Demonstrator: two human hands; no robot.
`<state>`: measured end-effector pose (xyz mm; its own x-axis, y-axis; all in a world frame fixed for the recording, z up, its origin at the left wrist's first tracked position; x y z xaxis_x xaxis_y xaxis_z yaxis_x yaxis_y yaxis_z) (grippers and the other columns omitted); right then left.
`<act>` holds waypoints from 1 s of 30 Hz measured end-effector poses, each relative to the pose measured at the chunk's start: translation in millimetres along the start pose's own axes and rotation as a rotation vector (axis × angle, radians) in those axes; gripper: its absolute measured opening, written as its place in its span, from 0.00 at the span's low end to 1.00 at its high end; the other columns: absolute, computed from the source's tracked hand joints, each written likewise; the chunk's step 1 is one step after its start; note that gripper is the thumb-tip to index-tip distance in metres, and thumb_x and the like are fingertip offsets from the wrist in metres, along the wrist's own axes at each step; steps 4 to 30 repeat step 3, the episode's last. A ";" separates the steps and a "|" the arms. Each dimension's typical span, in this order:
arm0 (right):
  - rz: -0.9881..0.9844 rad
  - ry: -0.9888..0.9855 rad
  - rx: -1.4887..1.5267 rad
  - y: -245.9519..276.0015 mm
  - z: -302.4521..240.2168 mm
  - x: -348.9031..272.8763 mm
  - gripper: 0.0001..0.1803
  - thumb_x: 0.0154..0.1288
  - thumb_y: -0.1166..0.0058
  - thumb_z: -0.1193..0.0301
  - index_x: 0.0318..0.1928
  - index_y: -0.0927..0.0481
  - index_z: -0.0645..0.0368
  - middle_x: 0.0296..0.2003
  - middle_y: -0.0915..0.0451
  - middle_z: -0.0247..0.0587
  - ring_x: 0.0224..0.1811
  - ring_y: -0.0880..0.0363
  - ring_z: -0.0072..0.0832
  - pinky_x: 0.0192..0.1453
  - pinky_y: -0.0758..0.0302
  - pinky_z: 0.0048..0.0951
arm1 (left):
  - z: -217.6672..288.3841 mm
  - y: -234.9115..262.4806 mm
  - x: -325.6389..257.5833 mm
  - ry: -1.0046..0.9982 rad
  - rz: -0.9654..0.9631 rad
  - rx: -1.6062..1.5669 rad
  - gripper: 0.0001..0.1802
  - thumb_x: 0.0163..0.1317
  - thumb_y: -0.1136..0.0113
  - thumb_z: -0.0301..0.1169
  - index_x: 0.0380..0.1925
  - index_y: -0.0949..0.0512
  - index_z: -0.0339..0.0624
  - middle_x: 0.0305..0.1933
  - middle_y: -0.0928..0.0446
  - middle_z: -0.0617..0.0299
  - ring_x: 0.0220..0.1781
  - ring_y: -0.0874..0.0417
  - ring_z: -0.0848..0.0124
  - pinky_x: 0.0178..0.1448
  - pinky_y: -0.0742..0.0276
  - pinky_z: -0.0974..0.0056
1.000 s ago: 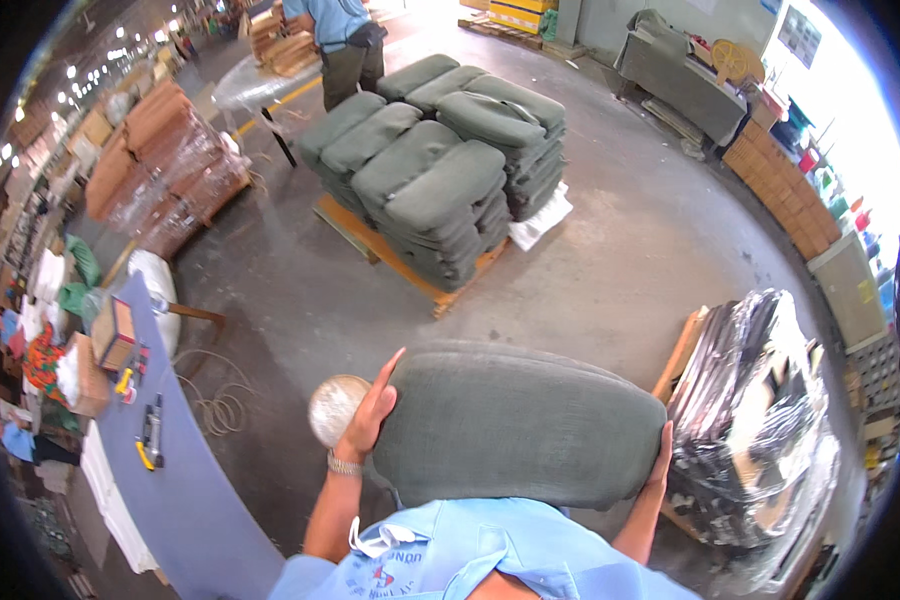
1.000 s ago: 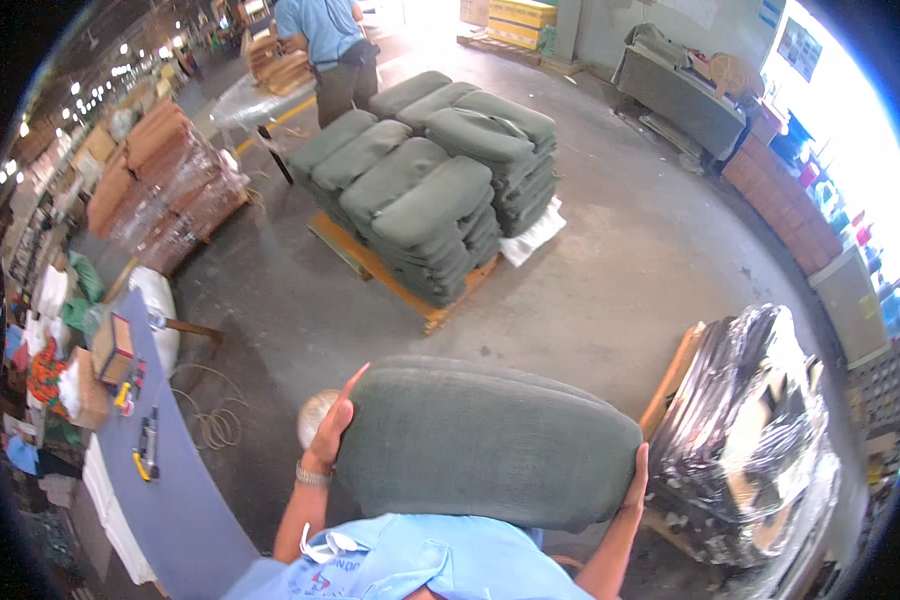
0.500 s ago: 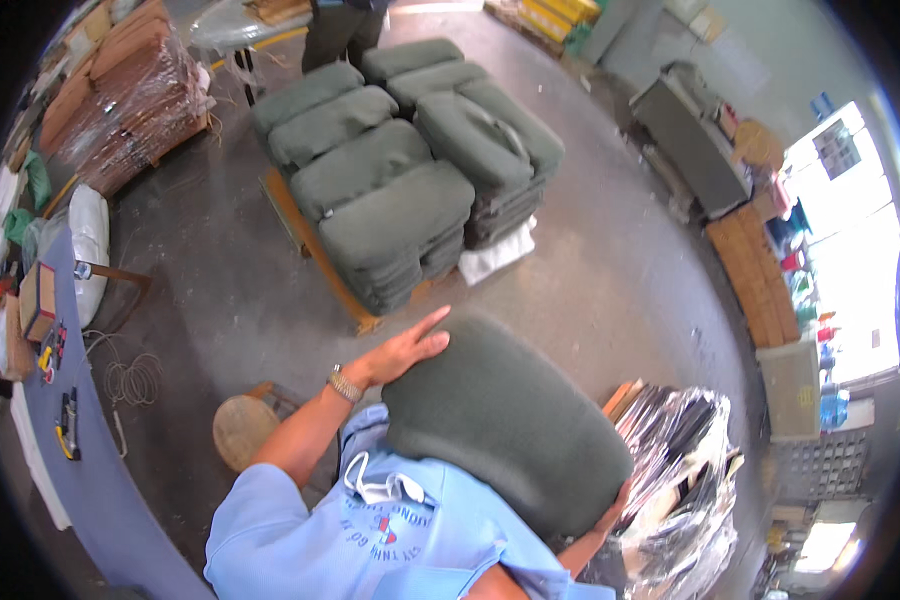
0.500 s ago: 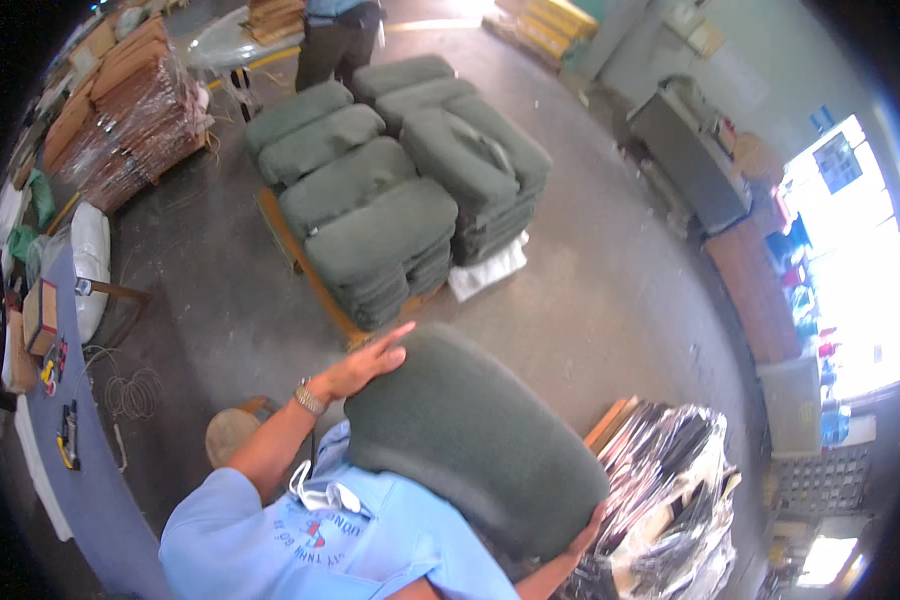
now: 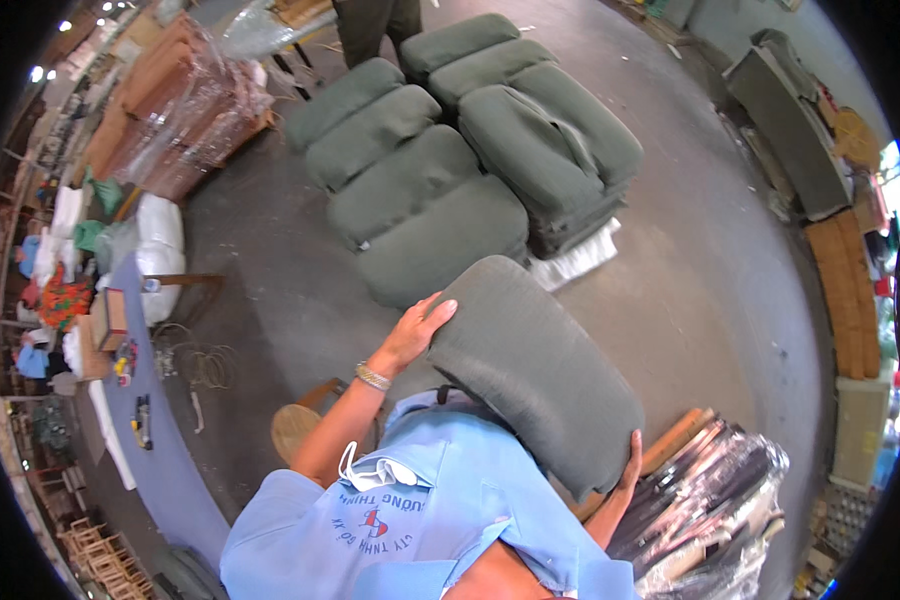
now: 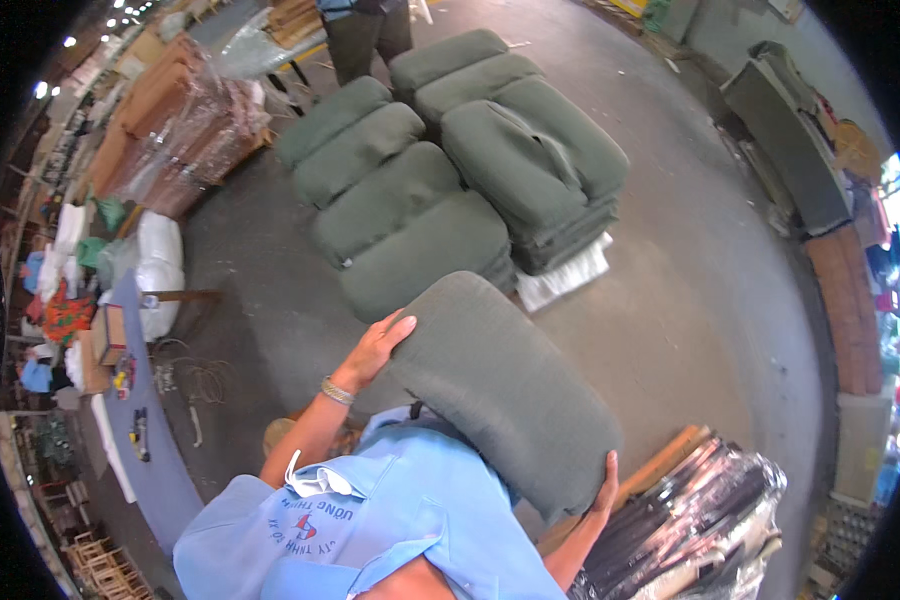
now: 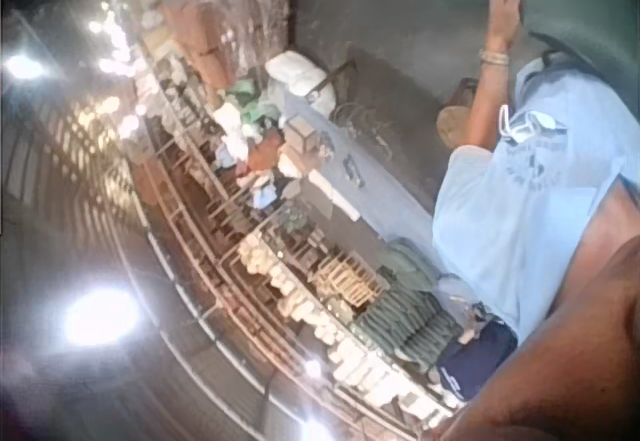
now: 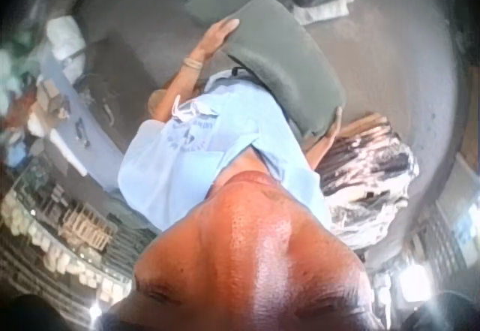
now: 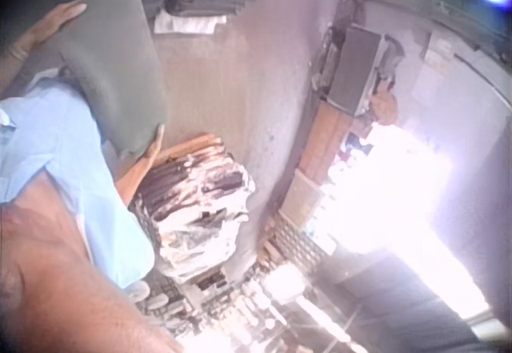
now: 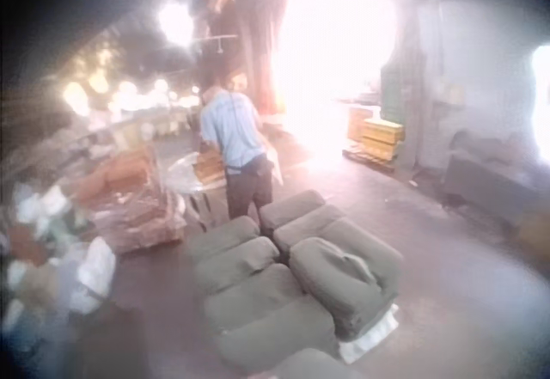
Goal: The person uses a staple gun to attach fabric to a cushion, then trims excess fabric with a utility knife. They fold and stack the finished cushions on a nearby pallet.
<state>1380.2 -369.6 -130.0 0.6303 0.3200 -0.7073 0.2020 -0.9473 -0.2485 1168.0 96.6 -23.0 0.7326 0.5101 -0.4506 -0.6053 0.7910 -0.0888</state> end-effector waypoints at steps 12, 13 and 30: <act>-0.343 -0.195 0.055 -104.7 -31.1 31.6 0.52 0.67 0.42 0.37 0.73 0.36 0.68 0.63 0.21 0.53 0.66 0.22 0.52 0.72 0.26 0.50 | 29.9 36.4 23.3 -0.076 0.288 0.073 0.40 0.73 0.43 0.53 0.71 0.30 0.30 0.72 0.26 0.50 0.78 0.33 0.61 0.82 0.46 0.60; -0.343 -0.195 0.055 -104.7 -31.1 31.6 0.52 0.67 0.42 0.37 0.73 0.36 0.68 0.63 0.21 0.53 0.66 0.22 0.52 0.72 0.26 0.50 | 29.9 36.4 23.3 -0.076 0.288 0.073 0.40 0.73 0.43 0.53 0.71 0.30 0.30 0.72 0.26 0.50 0.78 0.33 0.61 0.82 0.46 0.60; -0.343 -0.195 0.055 -104.7 -31.1 31.6 0.52 0.67 0.42 0.37 0.73 0.36 0.68 0.63 0.21 0.53 0.66 0.22 0.52 0.72 0.26 0.50 | 29.9 36.4 23.3 -0.076 0.288 0.073 0.40 0.73 0.43 0.53 0.71 0.30 0.30 0.72 0.26 0.50 0.78 0.33 0.61 0.82 0.46 0.60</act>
Point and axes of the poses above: each hand's wrist, its own x-axis towards the middle knuckle, its own y-axis out of the back of the hand, z = x × y, the point moved 7 cm from there along x, towards the middle knuckle
